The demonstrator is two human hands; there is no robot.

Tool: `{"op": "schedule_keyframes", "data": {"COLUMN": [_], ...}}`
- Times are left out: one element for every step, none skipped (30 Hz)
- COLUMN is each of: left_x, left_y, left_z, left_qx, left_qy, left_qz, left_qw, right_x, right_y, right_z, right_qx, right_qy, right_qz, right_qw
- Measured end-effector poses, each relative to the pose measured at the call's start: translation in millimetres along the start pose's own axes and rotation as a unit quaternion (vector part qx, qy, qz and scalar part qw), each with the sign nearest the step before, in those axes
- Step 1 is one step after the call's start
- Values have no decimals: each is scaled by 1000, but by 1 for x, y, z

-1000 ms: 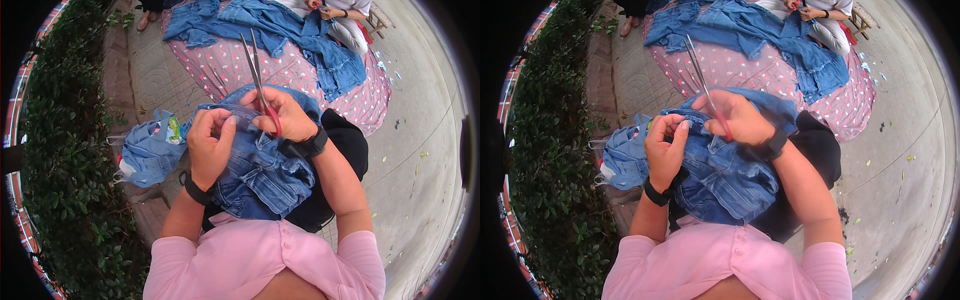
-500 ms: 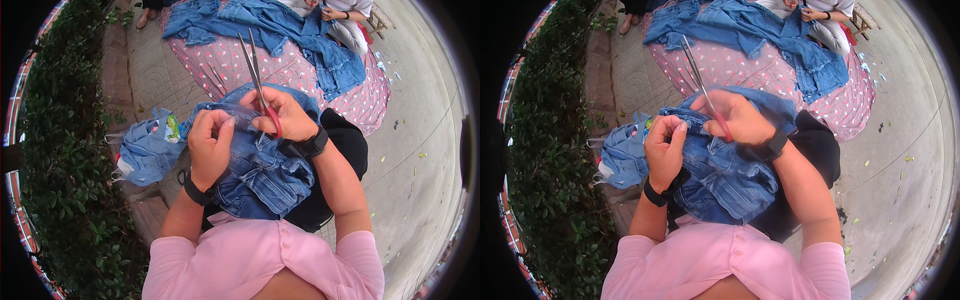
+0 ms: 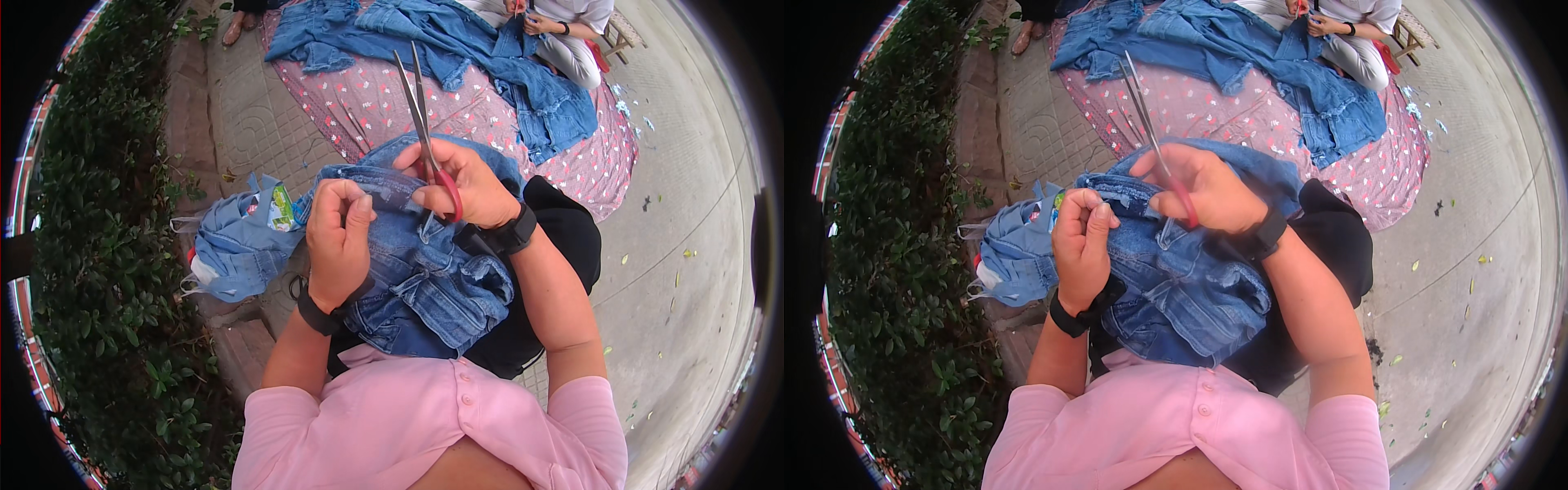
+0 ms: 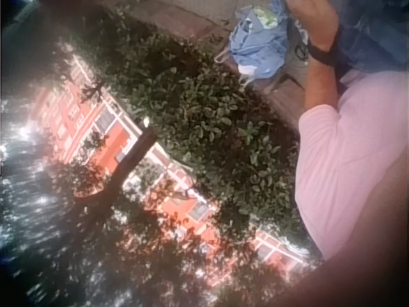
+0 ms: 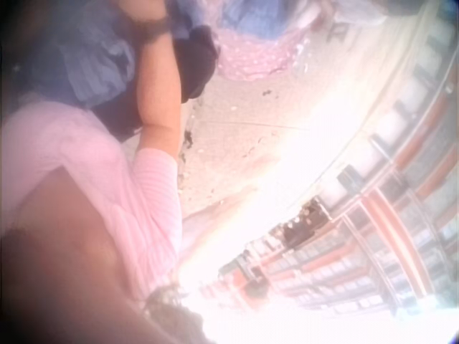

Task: Trim loose threads and excess fabric from denim jeans using scissors.

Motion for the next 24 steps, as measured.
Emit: {"op": "schedule_keyframes", "data": {"left_x": [0, 2, 3, 3, 4, 4, 4, 4, 3, 3, 3, 3, 3, 3, 3, 3, 3, 4, 4, 5, 6, 7, 8, 9], "left_y": [0, -2, -4, -5, -5, -3, -2, -2, -2, -1, -1, -2, -2, -2, -3, -4, -5, -6, -7, -8, -8, -9, -9, -8], "left_z": [0, 1, 2, 2, 1, 0, 0, -1, -1, -1, -1, 0, 0, 0, 0, 1, 1, 1, 1, 2, 2, 3, 5, 7], "left_qx": [-3, -3, 1, 4, 4, -15, -34, -34, -48, -61, -61, -60, -58, -58, -56, -53, -53, -51, -49, -49, -47, -45, -45, -63], "left_qy": [-5, -5, -16, -27, -27, -38, -49, -49, -36, -24, -24, -25, -25, -25, -22, -19, -19, -21, -23, -23, -30, -36, -36, -38], "left_qz": [-17, -18, -34, -51, -51, -60, -69, -69, -71, -74, -73, -75, -77, -77, -72, -66, -66, -57, -47, -48, -38, -28, -29, -42], "left_qw": [1000, 1000, 999, 998, 998, 997, 996, 996, 996, 995, 995, 995, 995, 995, 996, 996, 996, 997, 997, 997, 998, 998, 998, 996], "right_x": [0, -1, -1, -1, -1, -1, -1, -2, -2, -2, -1, -1, -1, -1, -1, -1, 0, 0, 0, 0, -1, -1, -1, -1], "right_y": [0, 0, 1, 0, 0, 0, -1, -1, -1, 0, 1, 1, 0, 1, 1, 1, 1, 2, 2, 1, 1, 0, 0, 0], "right_z": [0, -1, -1, -1, -1, -1, -1, 0, 0, -1, -2, -2, -2, -1, -1, -2, -2, -2, -2, -2, -3, -2, -2, -2], "right_qx": [0, -3, -6, -6, -19, -32, -32, -35, -39, -39, -16, 8, 8, 0, -8, -8, -9, -9, -9, -6, -2, -2, -19, -36], "right_qy": [0, 6, 12, 12, 14, 16, 16, 16, 16, 16, 13, 11, 12, 13, 15, 15, 14, 14, 14, 13, 11, 11, 13, 15], "right_qz": [0, -4, -8, -9, -16, -23, -23, -27, -31, -31, -20, -8, -8, -10, -12, -12, -11, -9, -10, -8, -7, -7, -16, -24], "right_qw": [1000, 1000, 1000, 1000, 1000, 999, 999, 999, 999, 999, 1000, 1000, 1000, 1000, 1000, 1000, 1000, 1000, 1000, 1000, 1000, 1000, 1000, 999]}}
Point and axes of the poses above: each hand's wrist, its own z-axis towards the middle knuckle, its own x-axis out of the palm, y = z × x, the point moved 3 cm from there along z, towards the middle knuckle, and after that the axes turned 9 degrees about z, right-handed, at the moved point
